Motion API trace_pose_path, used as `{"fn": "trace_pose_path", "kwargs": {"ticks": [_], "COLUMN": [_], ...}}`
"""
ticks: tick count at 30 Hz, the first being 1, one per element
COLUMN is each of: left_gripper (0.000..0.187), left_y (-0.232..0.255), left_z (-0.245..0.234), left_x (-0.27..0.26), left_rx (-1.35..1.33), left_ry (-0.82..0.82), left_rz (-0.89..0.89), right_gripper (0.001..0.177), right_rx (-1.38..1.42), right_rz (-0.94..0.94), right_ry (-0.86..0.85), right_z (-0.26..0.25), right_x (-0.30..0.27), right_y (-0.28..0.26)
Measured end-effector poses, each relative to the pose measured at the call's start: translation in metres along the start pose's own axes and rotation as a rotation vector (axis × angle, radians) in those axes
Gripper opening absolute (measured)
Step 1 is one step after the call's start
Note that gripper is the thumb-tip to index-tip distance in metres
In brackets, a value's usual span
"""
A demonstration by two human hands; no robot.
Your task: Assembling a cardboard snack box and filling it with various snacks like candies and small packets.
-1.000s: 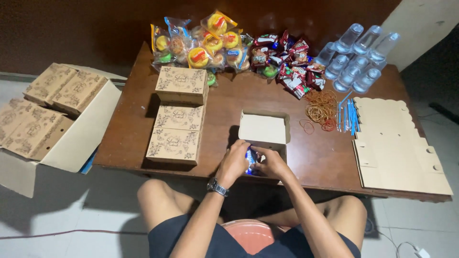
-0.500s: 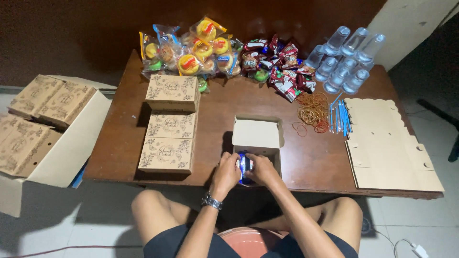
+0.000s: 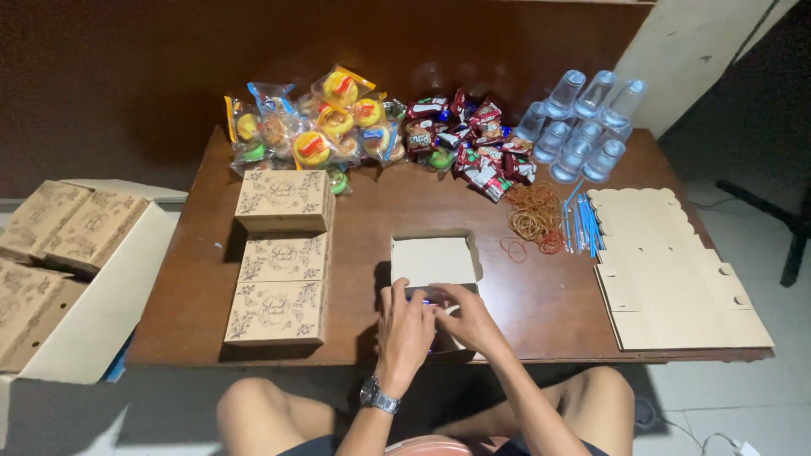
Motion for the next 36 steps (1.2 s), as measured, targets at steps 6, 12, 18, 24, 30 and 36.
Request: {"fn": "trace_pose_path", "kwargs": {"ticks": [6,12,18,24,30,36], "left_gripper": [0.037,0.047,0.060,0.087,0.098,0.094], "left_y": [0.072,0.126,0.155,0.187,0.189,0.179], "left_z": [0.049,0.212,0.368,0.341,0.396,0.427], "left_x": [0.073,0.150,0.236,0.346,0.436,0.443], "left_rx": [-0.658,-0.614,-0.583,-0.621,-0.619,-0.631], "left_ry": [-0.121,-0.312,-0.491,-0.488,-0.434,-0.494], "left_rz": [-0.116,0.070,0.159,0.081,-0.006,-0.033], "right_gripper": [0.056,0.061,0.060,0.073,0.069,0.080], "right_rx": [0.374,0.463,0.250,0.428,0.343,0.381], "right_rz": [0.119,0.257,0.243,0.192,0.331,0.443], "right_ry": [0.288,0.537,0.559,0.580,0.562,0.626], "right_z": [-0.083,-0.166,-0.249,-0.299,-0.306,-0.296], "right_x": [0.047,0.113,0.203,0.324,0.400,0.413], "right_y": [0.034,0.131,0.232,0.227,0.186,0.211]}}
Point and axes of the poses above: each hand's wrist, its own x-axis towards the middle knuckle, its own z-axis out of the palm, y = z × x, the point moved 6 cm from there along x, towards the middle knuckle, and after that the axes turned 12 degrees about y, right-handed, at the moved point
